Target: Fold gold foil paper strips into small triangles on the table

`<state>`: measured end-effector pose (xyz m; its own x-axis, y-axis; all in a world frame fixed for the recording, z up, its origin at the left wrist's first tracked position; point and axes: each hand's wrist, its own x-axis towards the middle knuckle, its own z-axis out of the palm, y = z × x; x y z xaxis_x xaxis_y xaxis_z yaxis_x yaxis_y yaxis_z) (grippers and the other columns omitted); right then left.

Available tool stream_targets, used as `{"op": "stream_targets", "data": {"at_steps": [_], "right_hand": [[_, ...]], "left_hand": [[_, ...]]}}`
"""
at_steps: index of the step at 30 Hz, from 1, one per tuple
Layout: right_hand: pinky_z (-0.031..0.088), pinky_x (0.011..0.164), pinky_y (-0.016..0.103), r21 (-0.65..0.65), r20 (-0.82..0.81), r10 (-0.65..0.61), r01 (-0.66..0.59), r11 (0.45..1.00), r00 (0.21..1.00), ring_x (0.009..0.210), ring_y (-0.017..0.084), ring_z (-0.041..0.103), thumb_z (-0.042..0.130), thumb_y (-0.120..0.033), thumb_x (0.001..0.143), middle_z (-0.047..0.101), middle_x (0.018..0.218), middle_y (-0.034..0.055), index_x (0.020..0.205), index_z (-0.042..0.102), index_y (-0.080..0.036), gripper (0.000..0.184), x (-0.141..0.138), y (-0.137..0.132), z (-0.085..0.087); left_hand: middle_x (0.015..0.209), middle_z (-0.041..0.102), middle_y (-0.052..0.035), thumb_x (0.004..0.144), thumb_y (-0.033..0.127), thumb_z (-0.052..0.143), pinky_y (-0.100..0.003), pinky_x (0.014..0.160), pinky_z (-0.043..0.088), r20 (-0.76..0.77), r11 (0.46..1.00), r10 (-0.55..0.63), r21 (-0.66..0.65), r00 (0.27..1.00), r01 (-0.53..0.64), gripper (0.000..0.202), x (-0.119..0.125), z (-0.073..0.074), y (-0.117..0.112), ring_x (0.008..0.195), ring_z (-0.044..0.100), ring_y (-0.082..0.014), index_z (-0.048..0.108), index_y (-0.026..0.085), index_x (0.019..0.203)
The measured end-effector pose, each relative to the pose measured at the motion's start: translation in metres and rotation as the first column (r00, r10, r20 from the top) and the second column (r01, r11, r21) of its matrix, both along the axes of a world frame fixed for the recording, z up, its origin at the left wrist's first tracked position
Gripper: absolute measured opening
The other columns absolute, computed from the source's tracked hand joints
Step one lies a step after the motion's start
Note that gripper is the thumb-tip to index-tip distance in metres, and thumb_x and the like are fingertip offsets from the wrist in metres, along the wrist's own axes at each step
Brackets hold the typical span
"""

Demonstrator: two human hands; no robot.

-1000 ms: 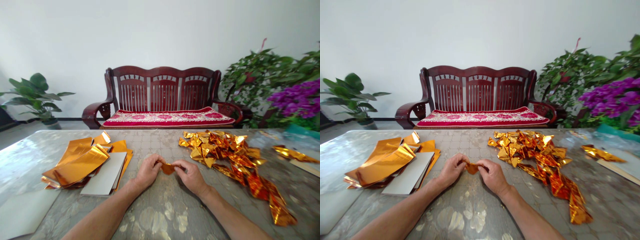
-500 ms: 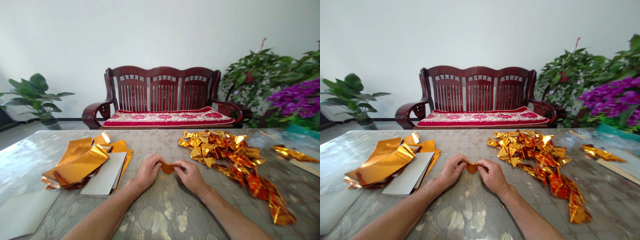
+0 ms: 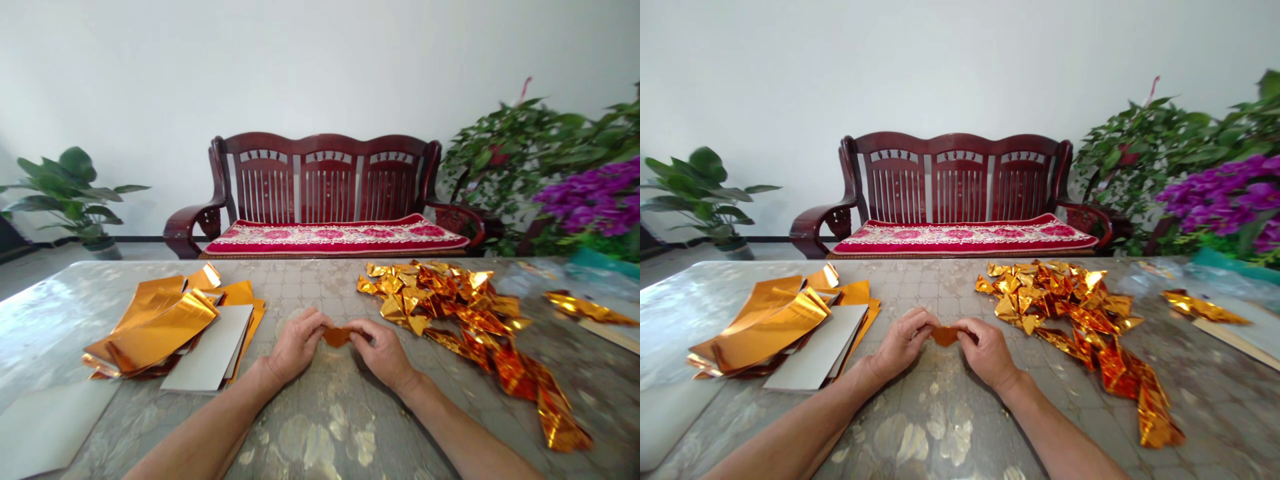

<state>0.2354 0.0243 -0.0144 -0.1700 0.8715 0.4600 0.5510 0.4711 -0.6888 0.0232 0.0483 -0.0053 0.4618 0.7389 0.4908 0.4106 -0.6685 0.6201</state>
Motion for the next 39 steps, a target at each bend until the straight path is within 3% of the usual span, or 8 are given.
{"op": "stream_targets", "data": {"at_steps": [19,32,39], "right_hand": [[0.053,0.077,0.029,0.024,0.022,-0.013,0.012,1.0,1.0,0.082,0.019,0.07,0.054,-0.015,0.084,0.076,0.089,0.0025,0.093,0.072,-0.023,0.021,-0.0002,-0.0007,0.001],[0.053,0.076,0.029,-0.012,0.012,-0.016,0.016,1.0,1.0,0.081,0.019,0.07,0.054,-0.015,0.083,0.076,0.088,0.0026,0.092,0.072,-0.023,0.021,-0.0014,-0.0006,0.0018],[0.053,0.075,0.028,-0.016,0.021,-0.018,0.018,1.0,1.0,0.081,0.018,0.069,0.055,-0.015,0.084,0.075,0.089,0.0021,0.095,0.071,-0.023,0.022,-0.0011,-0.001,-0.0003]], "left_hand": [[0.086,0.06,-0.0037,0.096,0.016,0.041,-0.023,0.074,0.044,-0.018,0.998,-0.068,-0.015,0.998,0.068,0.027,-0.0009,0.0029,-0.0009,0.083,0.059,-0.0146,0.067,0.021,0.096],[0.094,0.062,-0.0036,0.082,0.002,0.039,-0.023,0.075,0.045,-0.087,0.993,-0.12,-0.023,0.989,0.118,0.044,-0.0022,0.0027,-0.0014,0.086,0.06,-0.0143,0.068,0.024,0.106],[0.09,0.061,-0.0037,0.088,0.007,0.04,-0.024,0.074,0.044,-0.095,0.996,-0.086,-0.017,0.992,0.085,0.036,-0.0007,0.0031,-0.0021,0.083,0.059,-0.0149,0.068,0.023,0.104]]}}
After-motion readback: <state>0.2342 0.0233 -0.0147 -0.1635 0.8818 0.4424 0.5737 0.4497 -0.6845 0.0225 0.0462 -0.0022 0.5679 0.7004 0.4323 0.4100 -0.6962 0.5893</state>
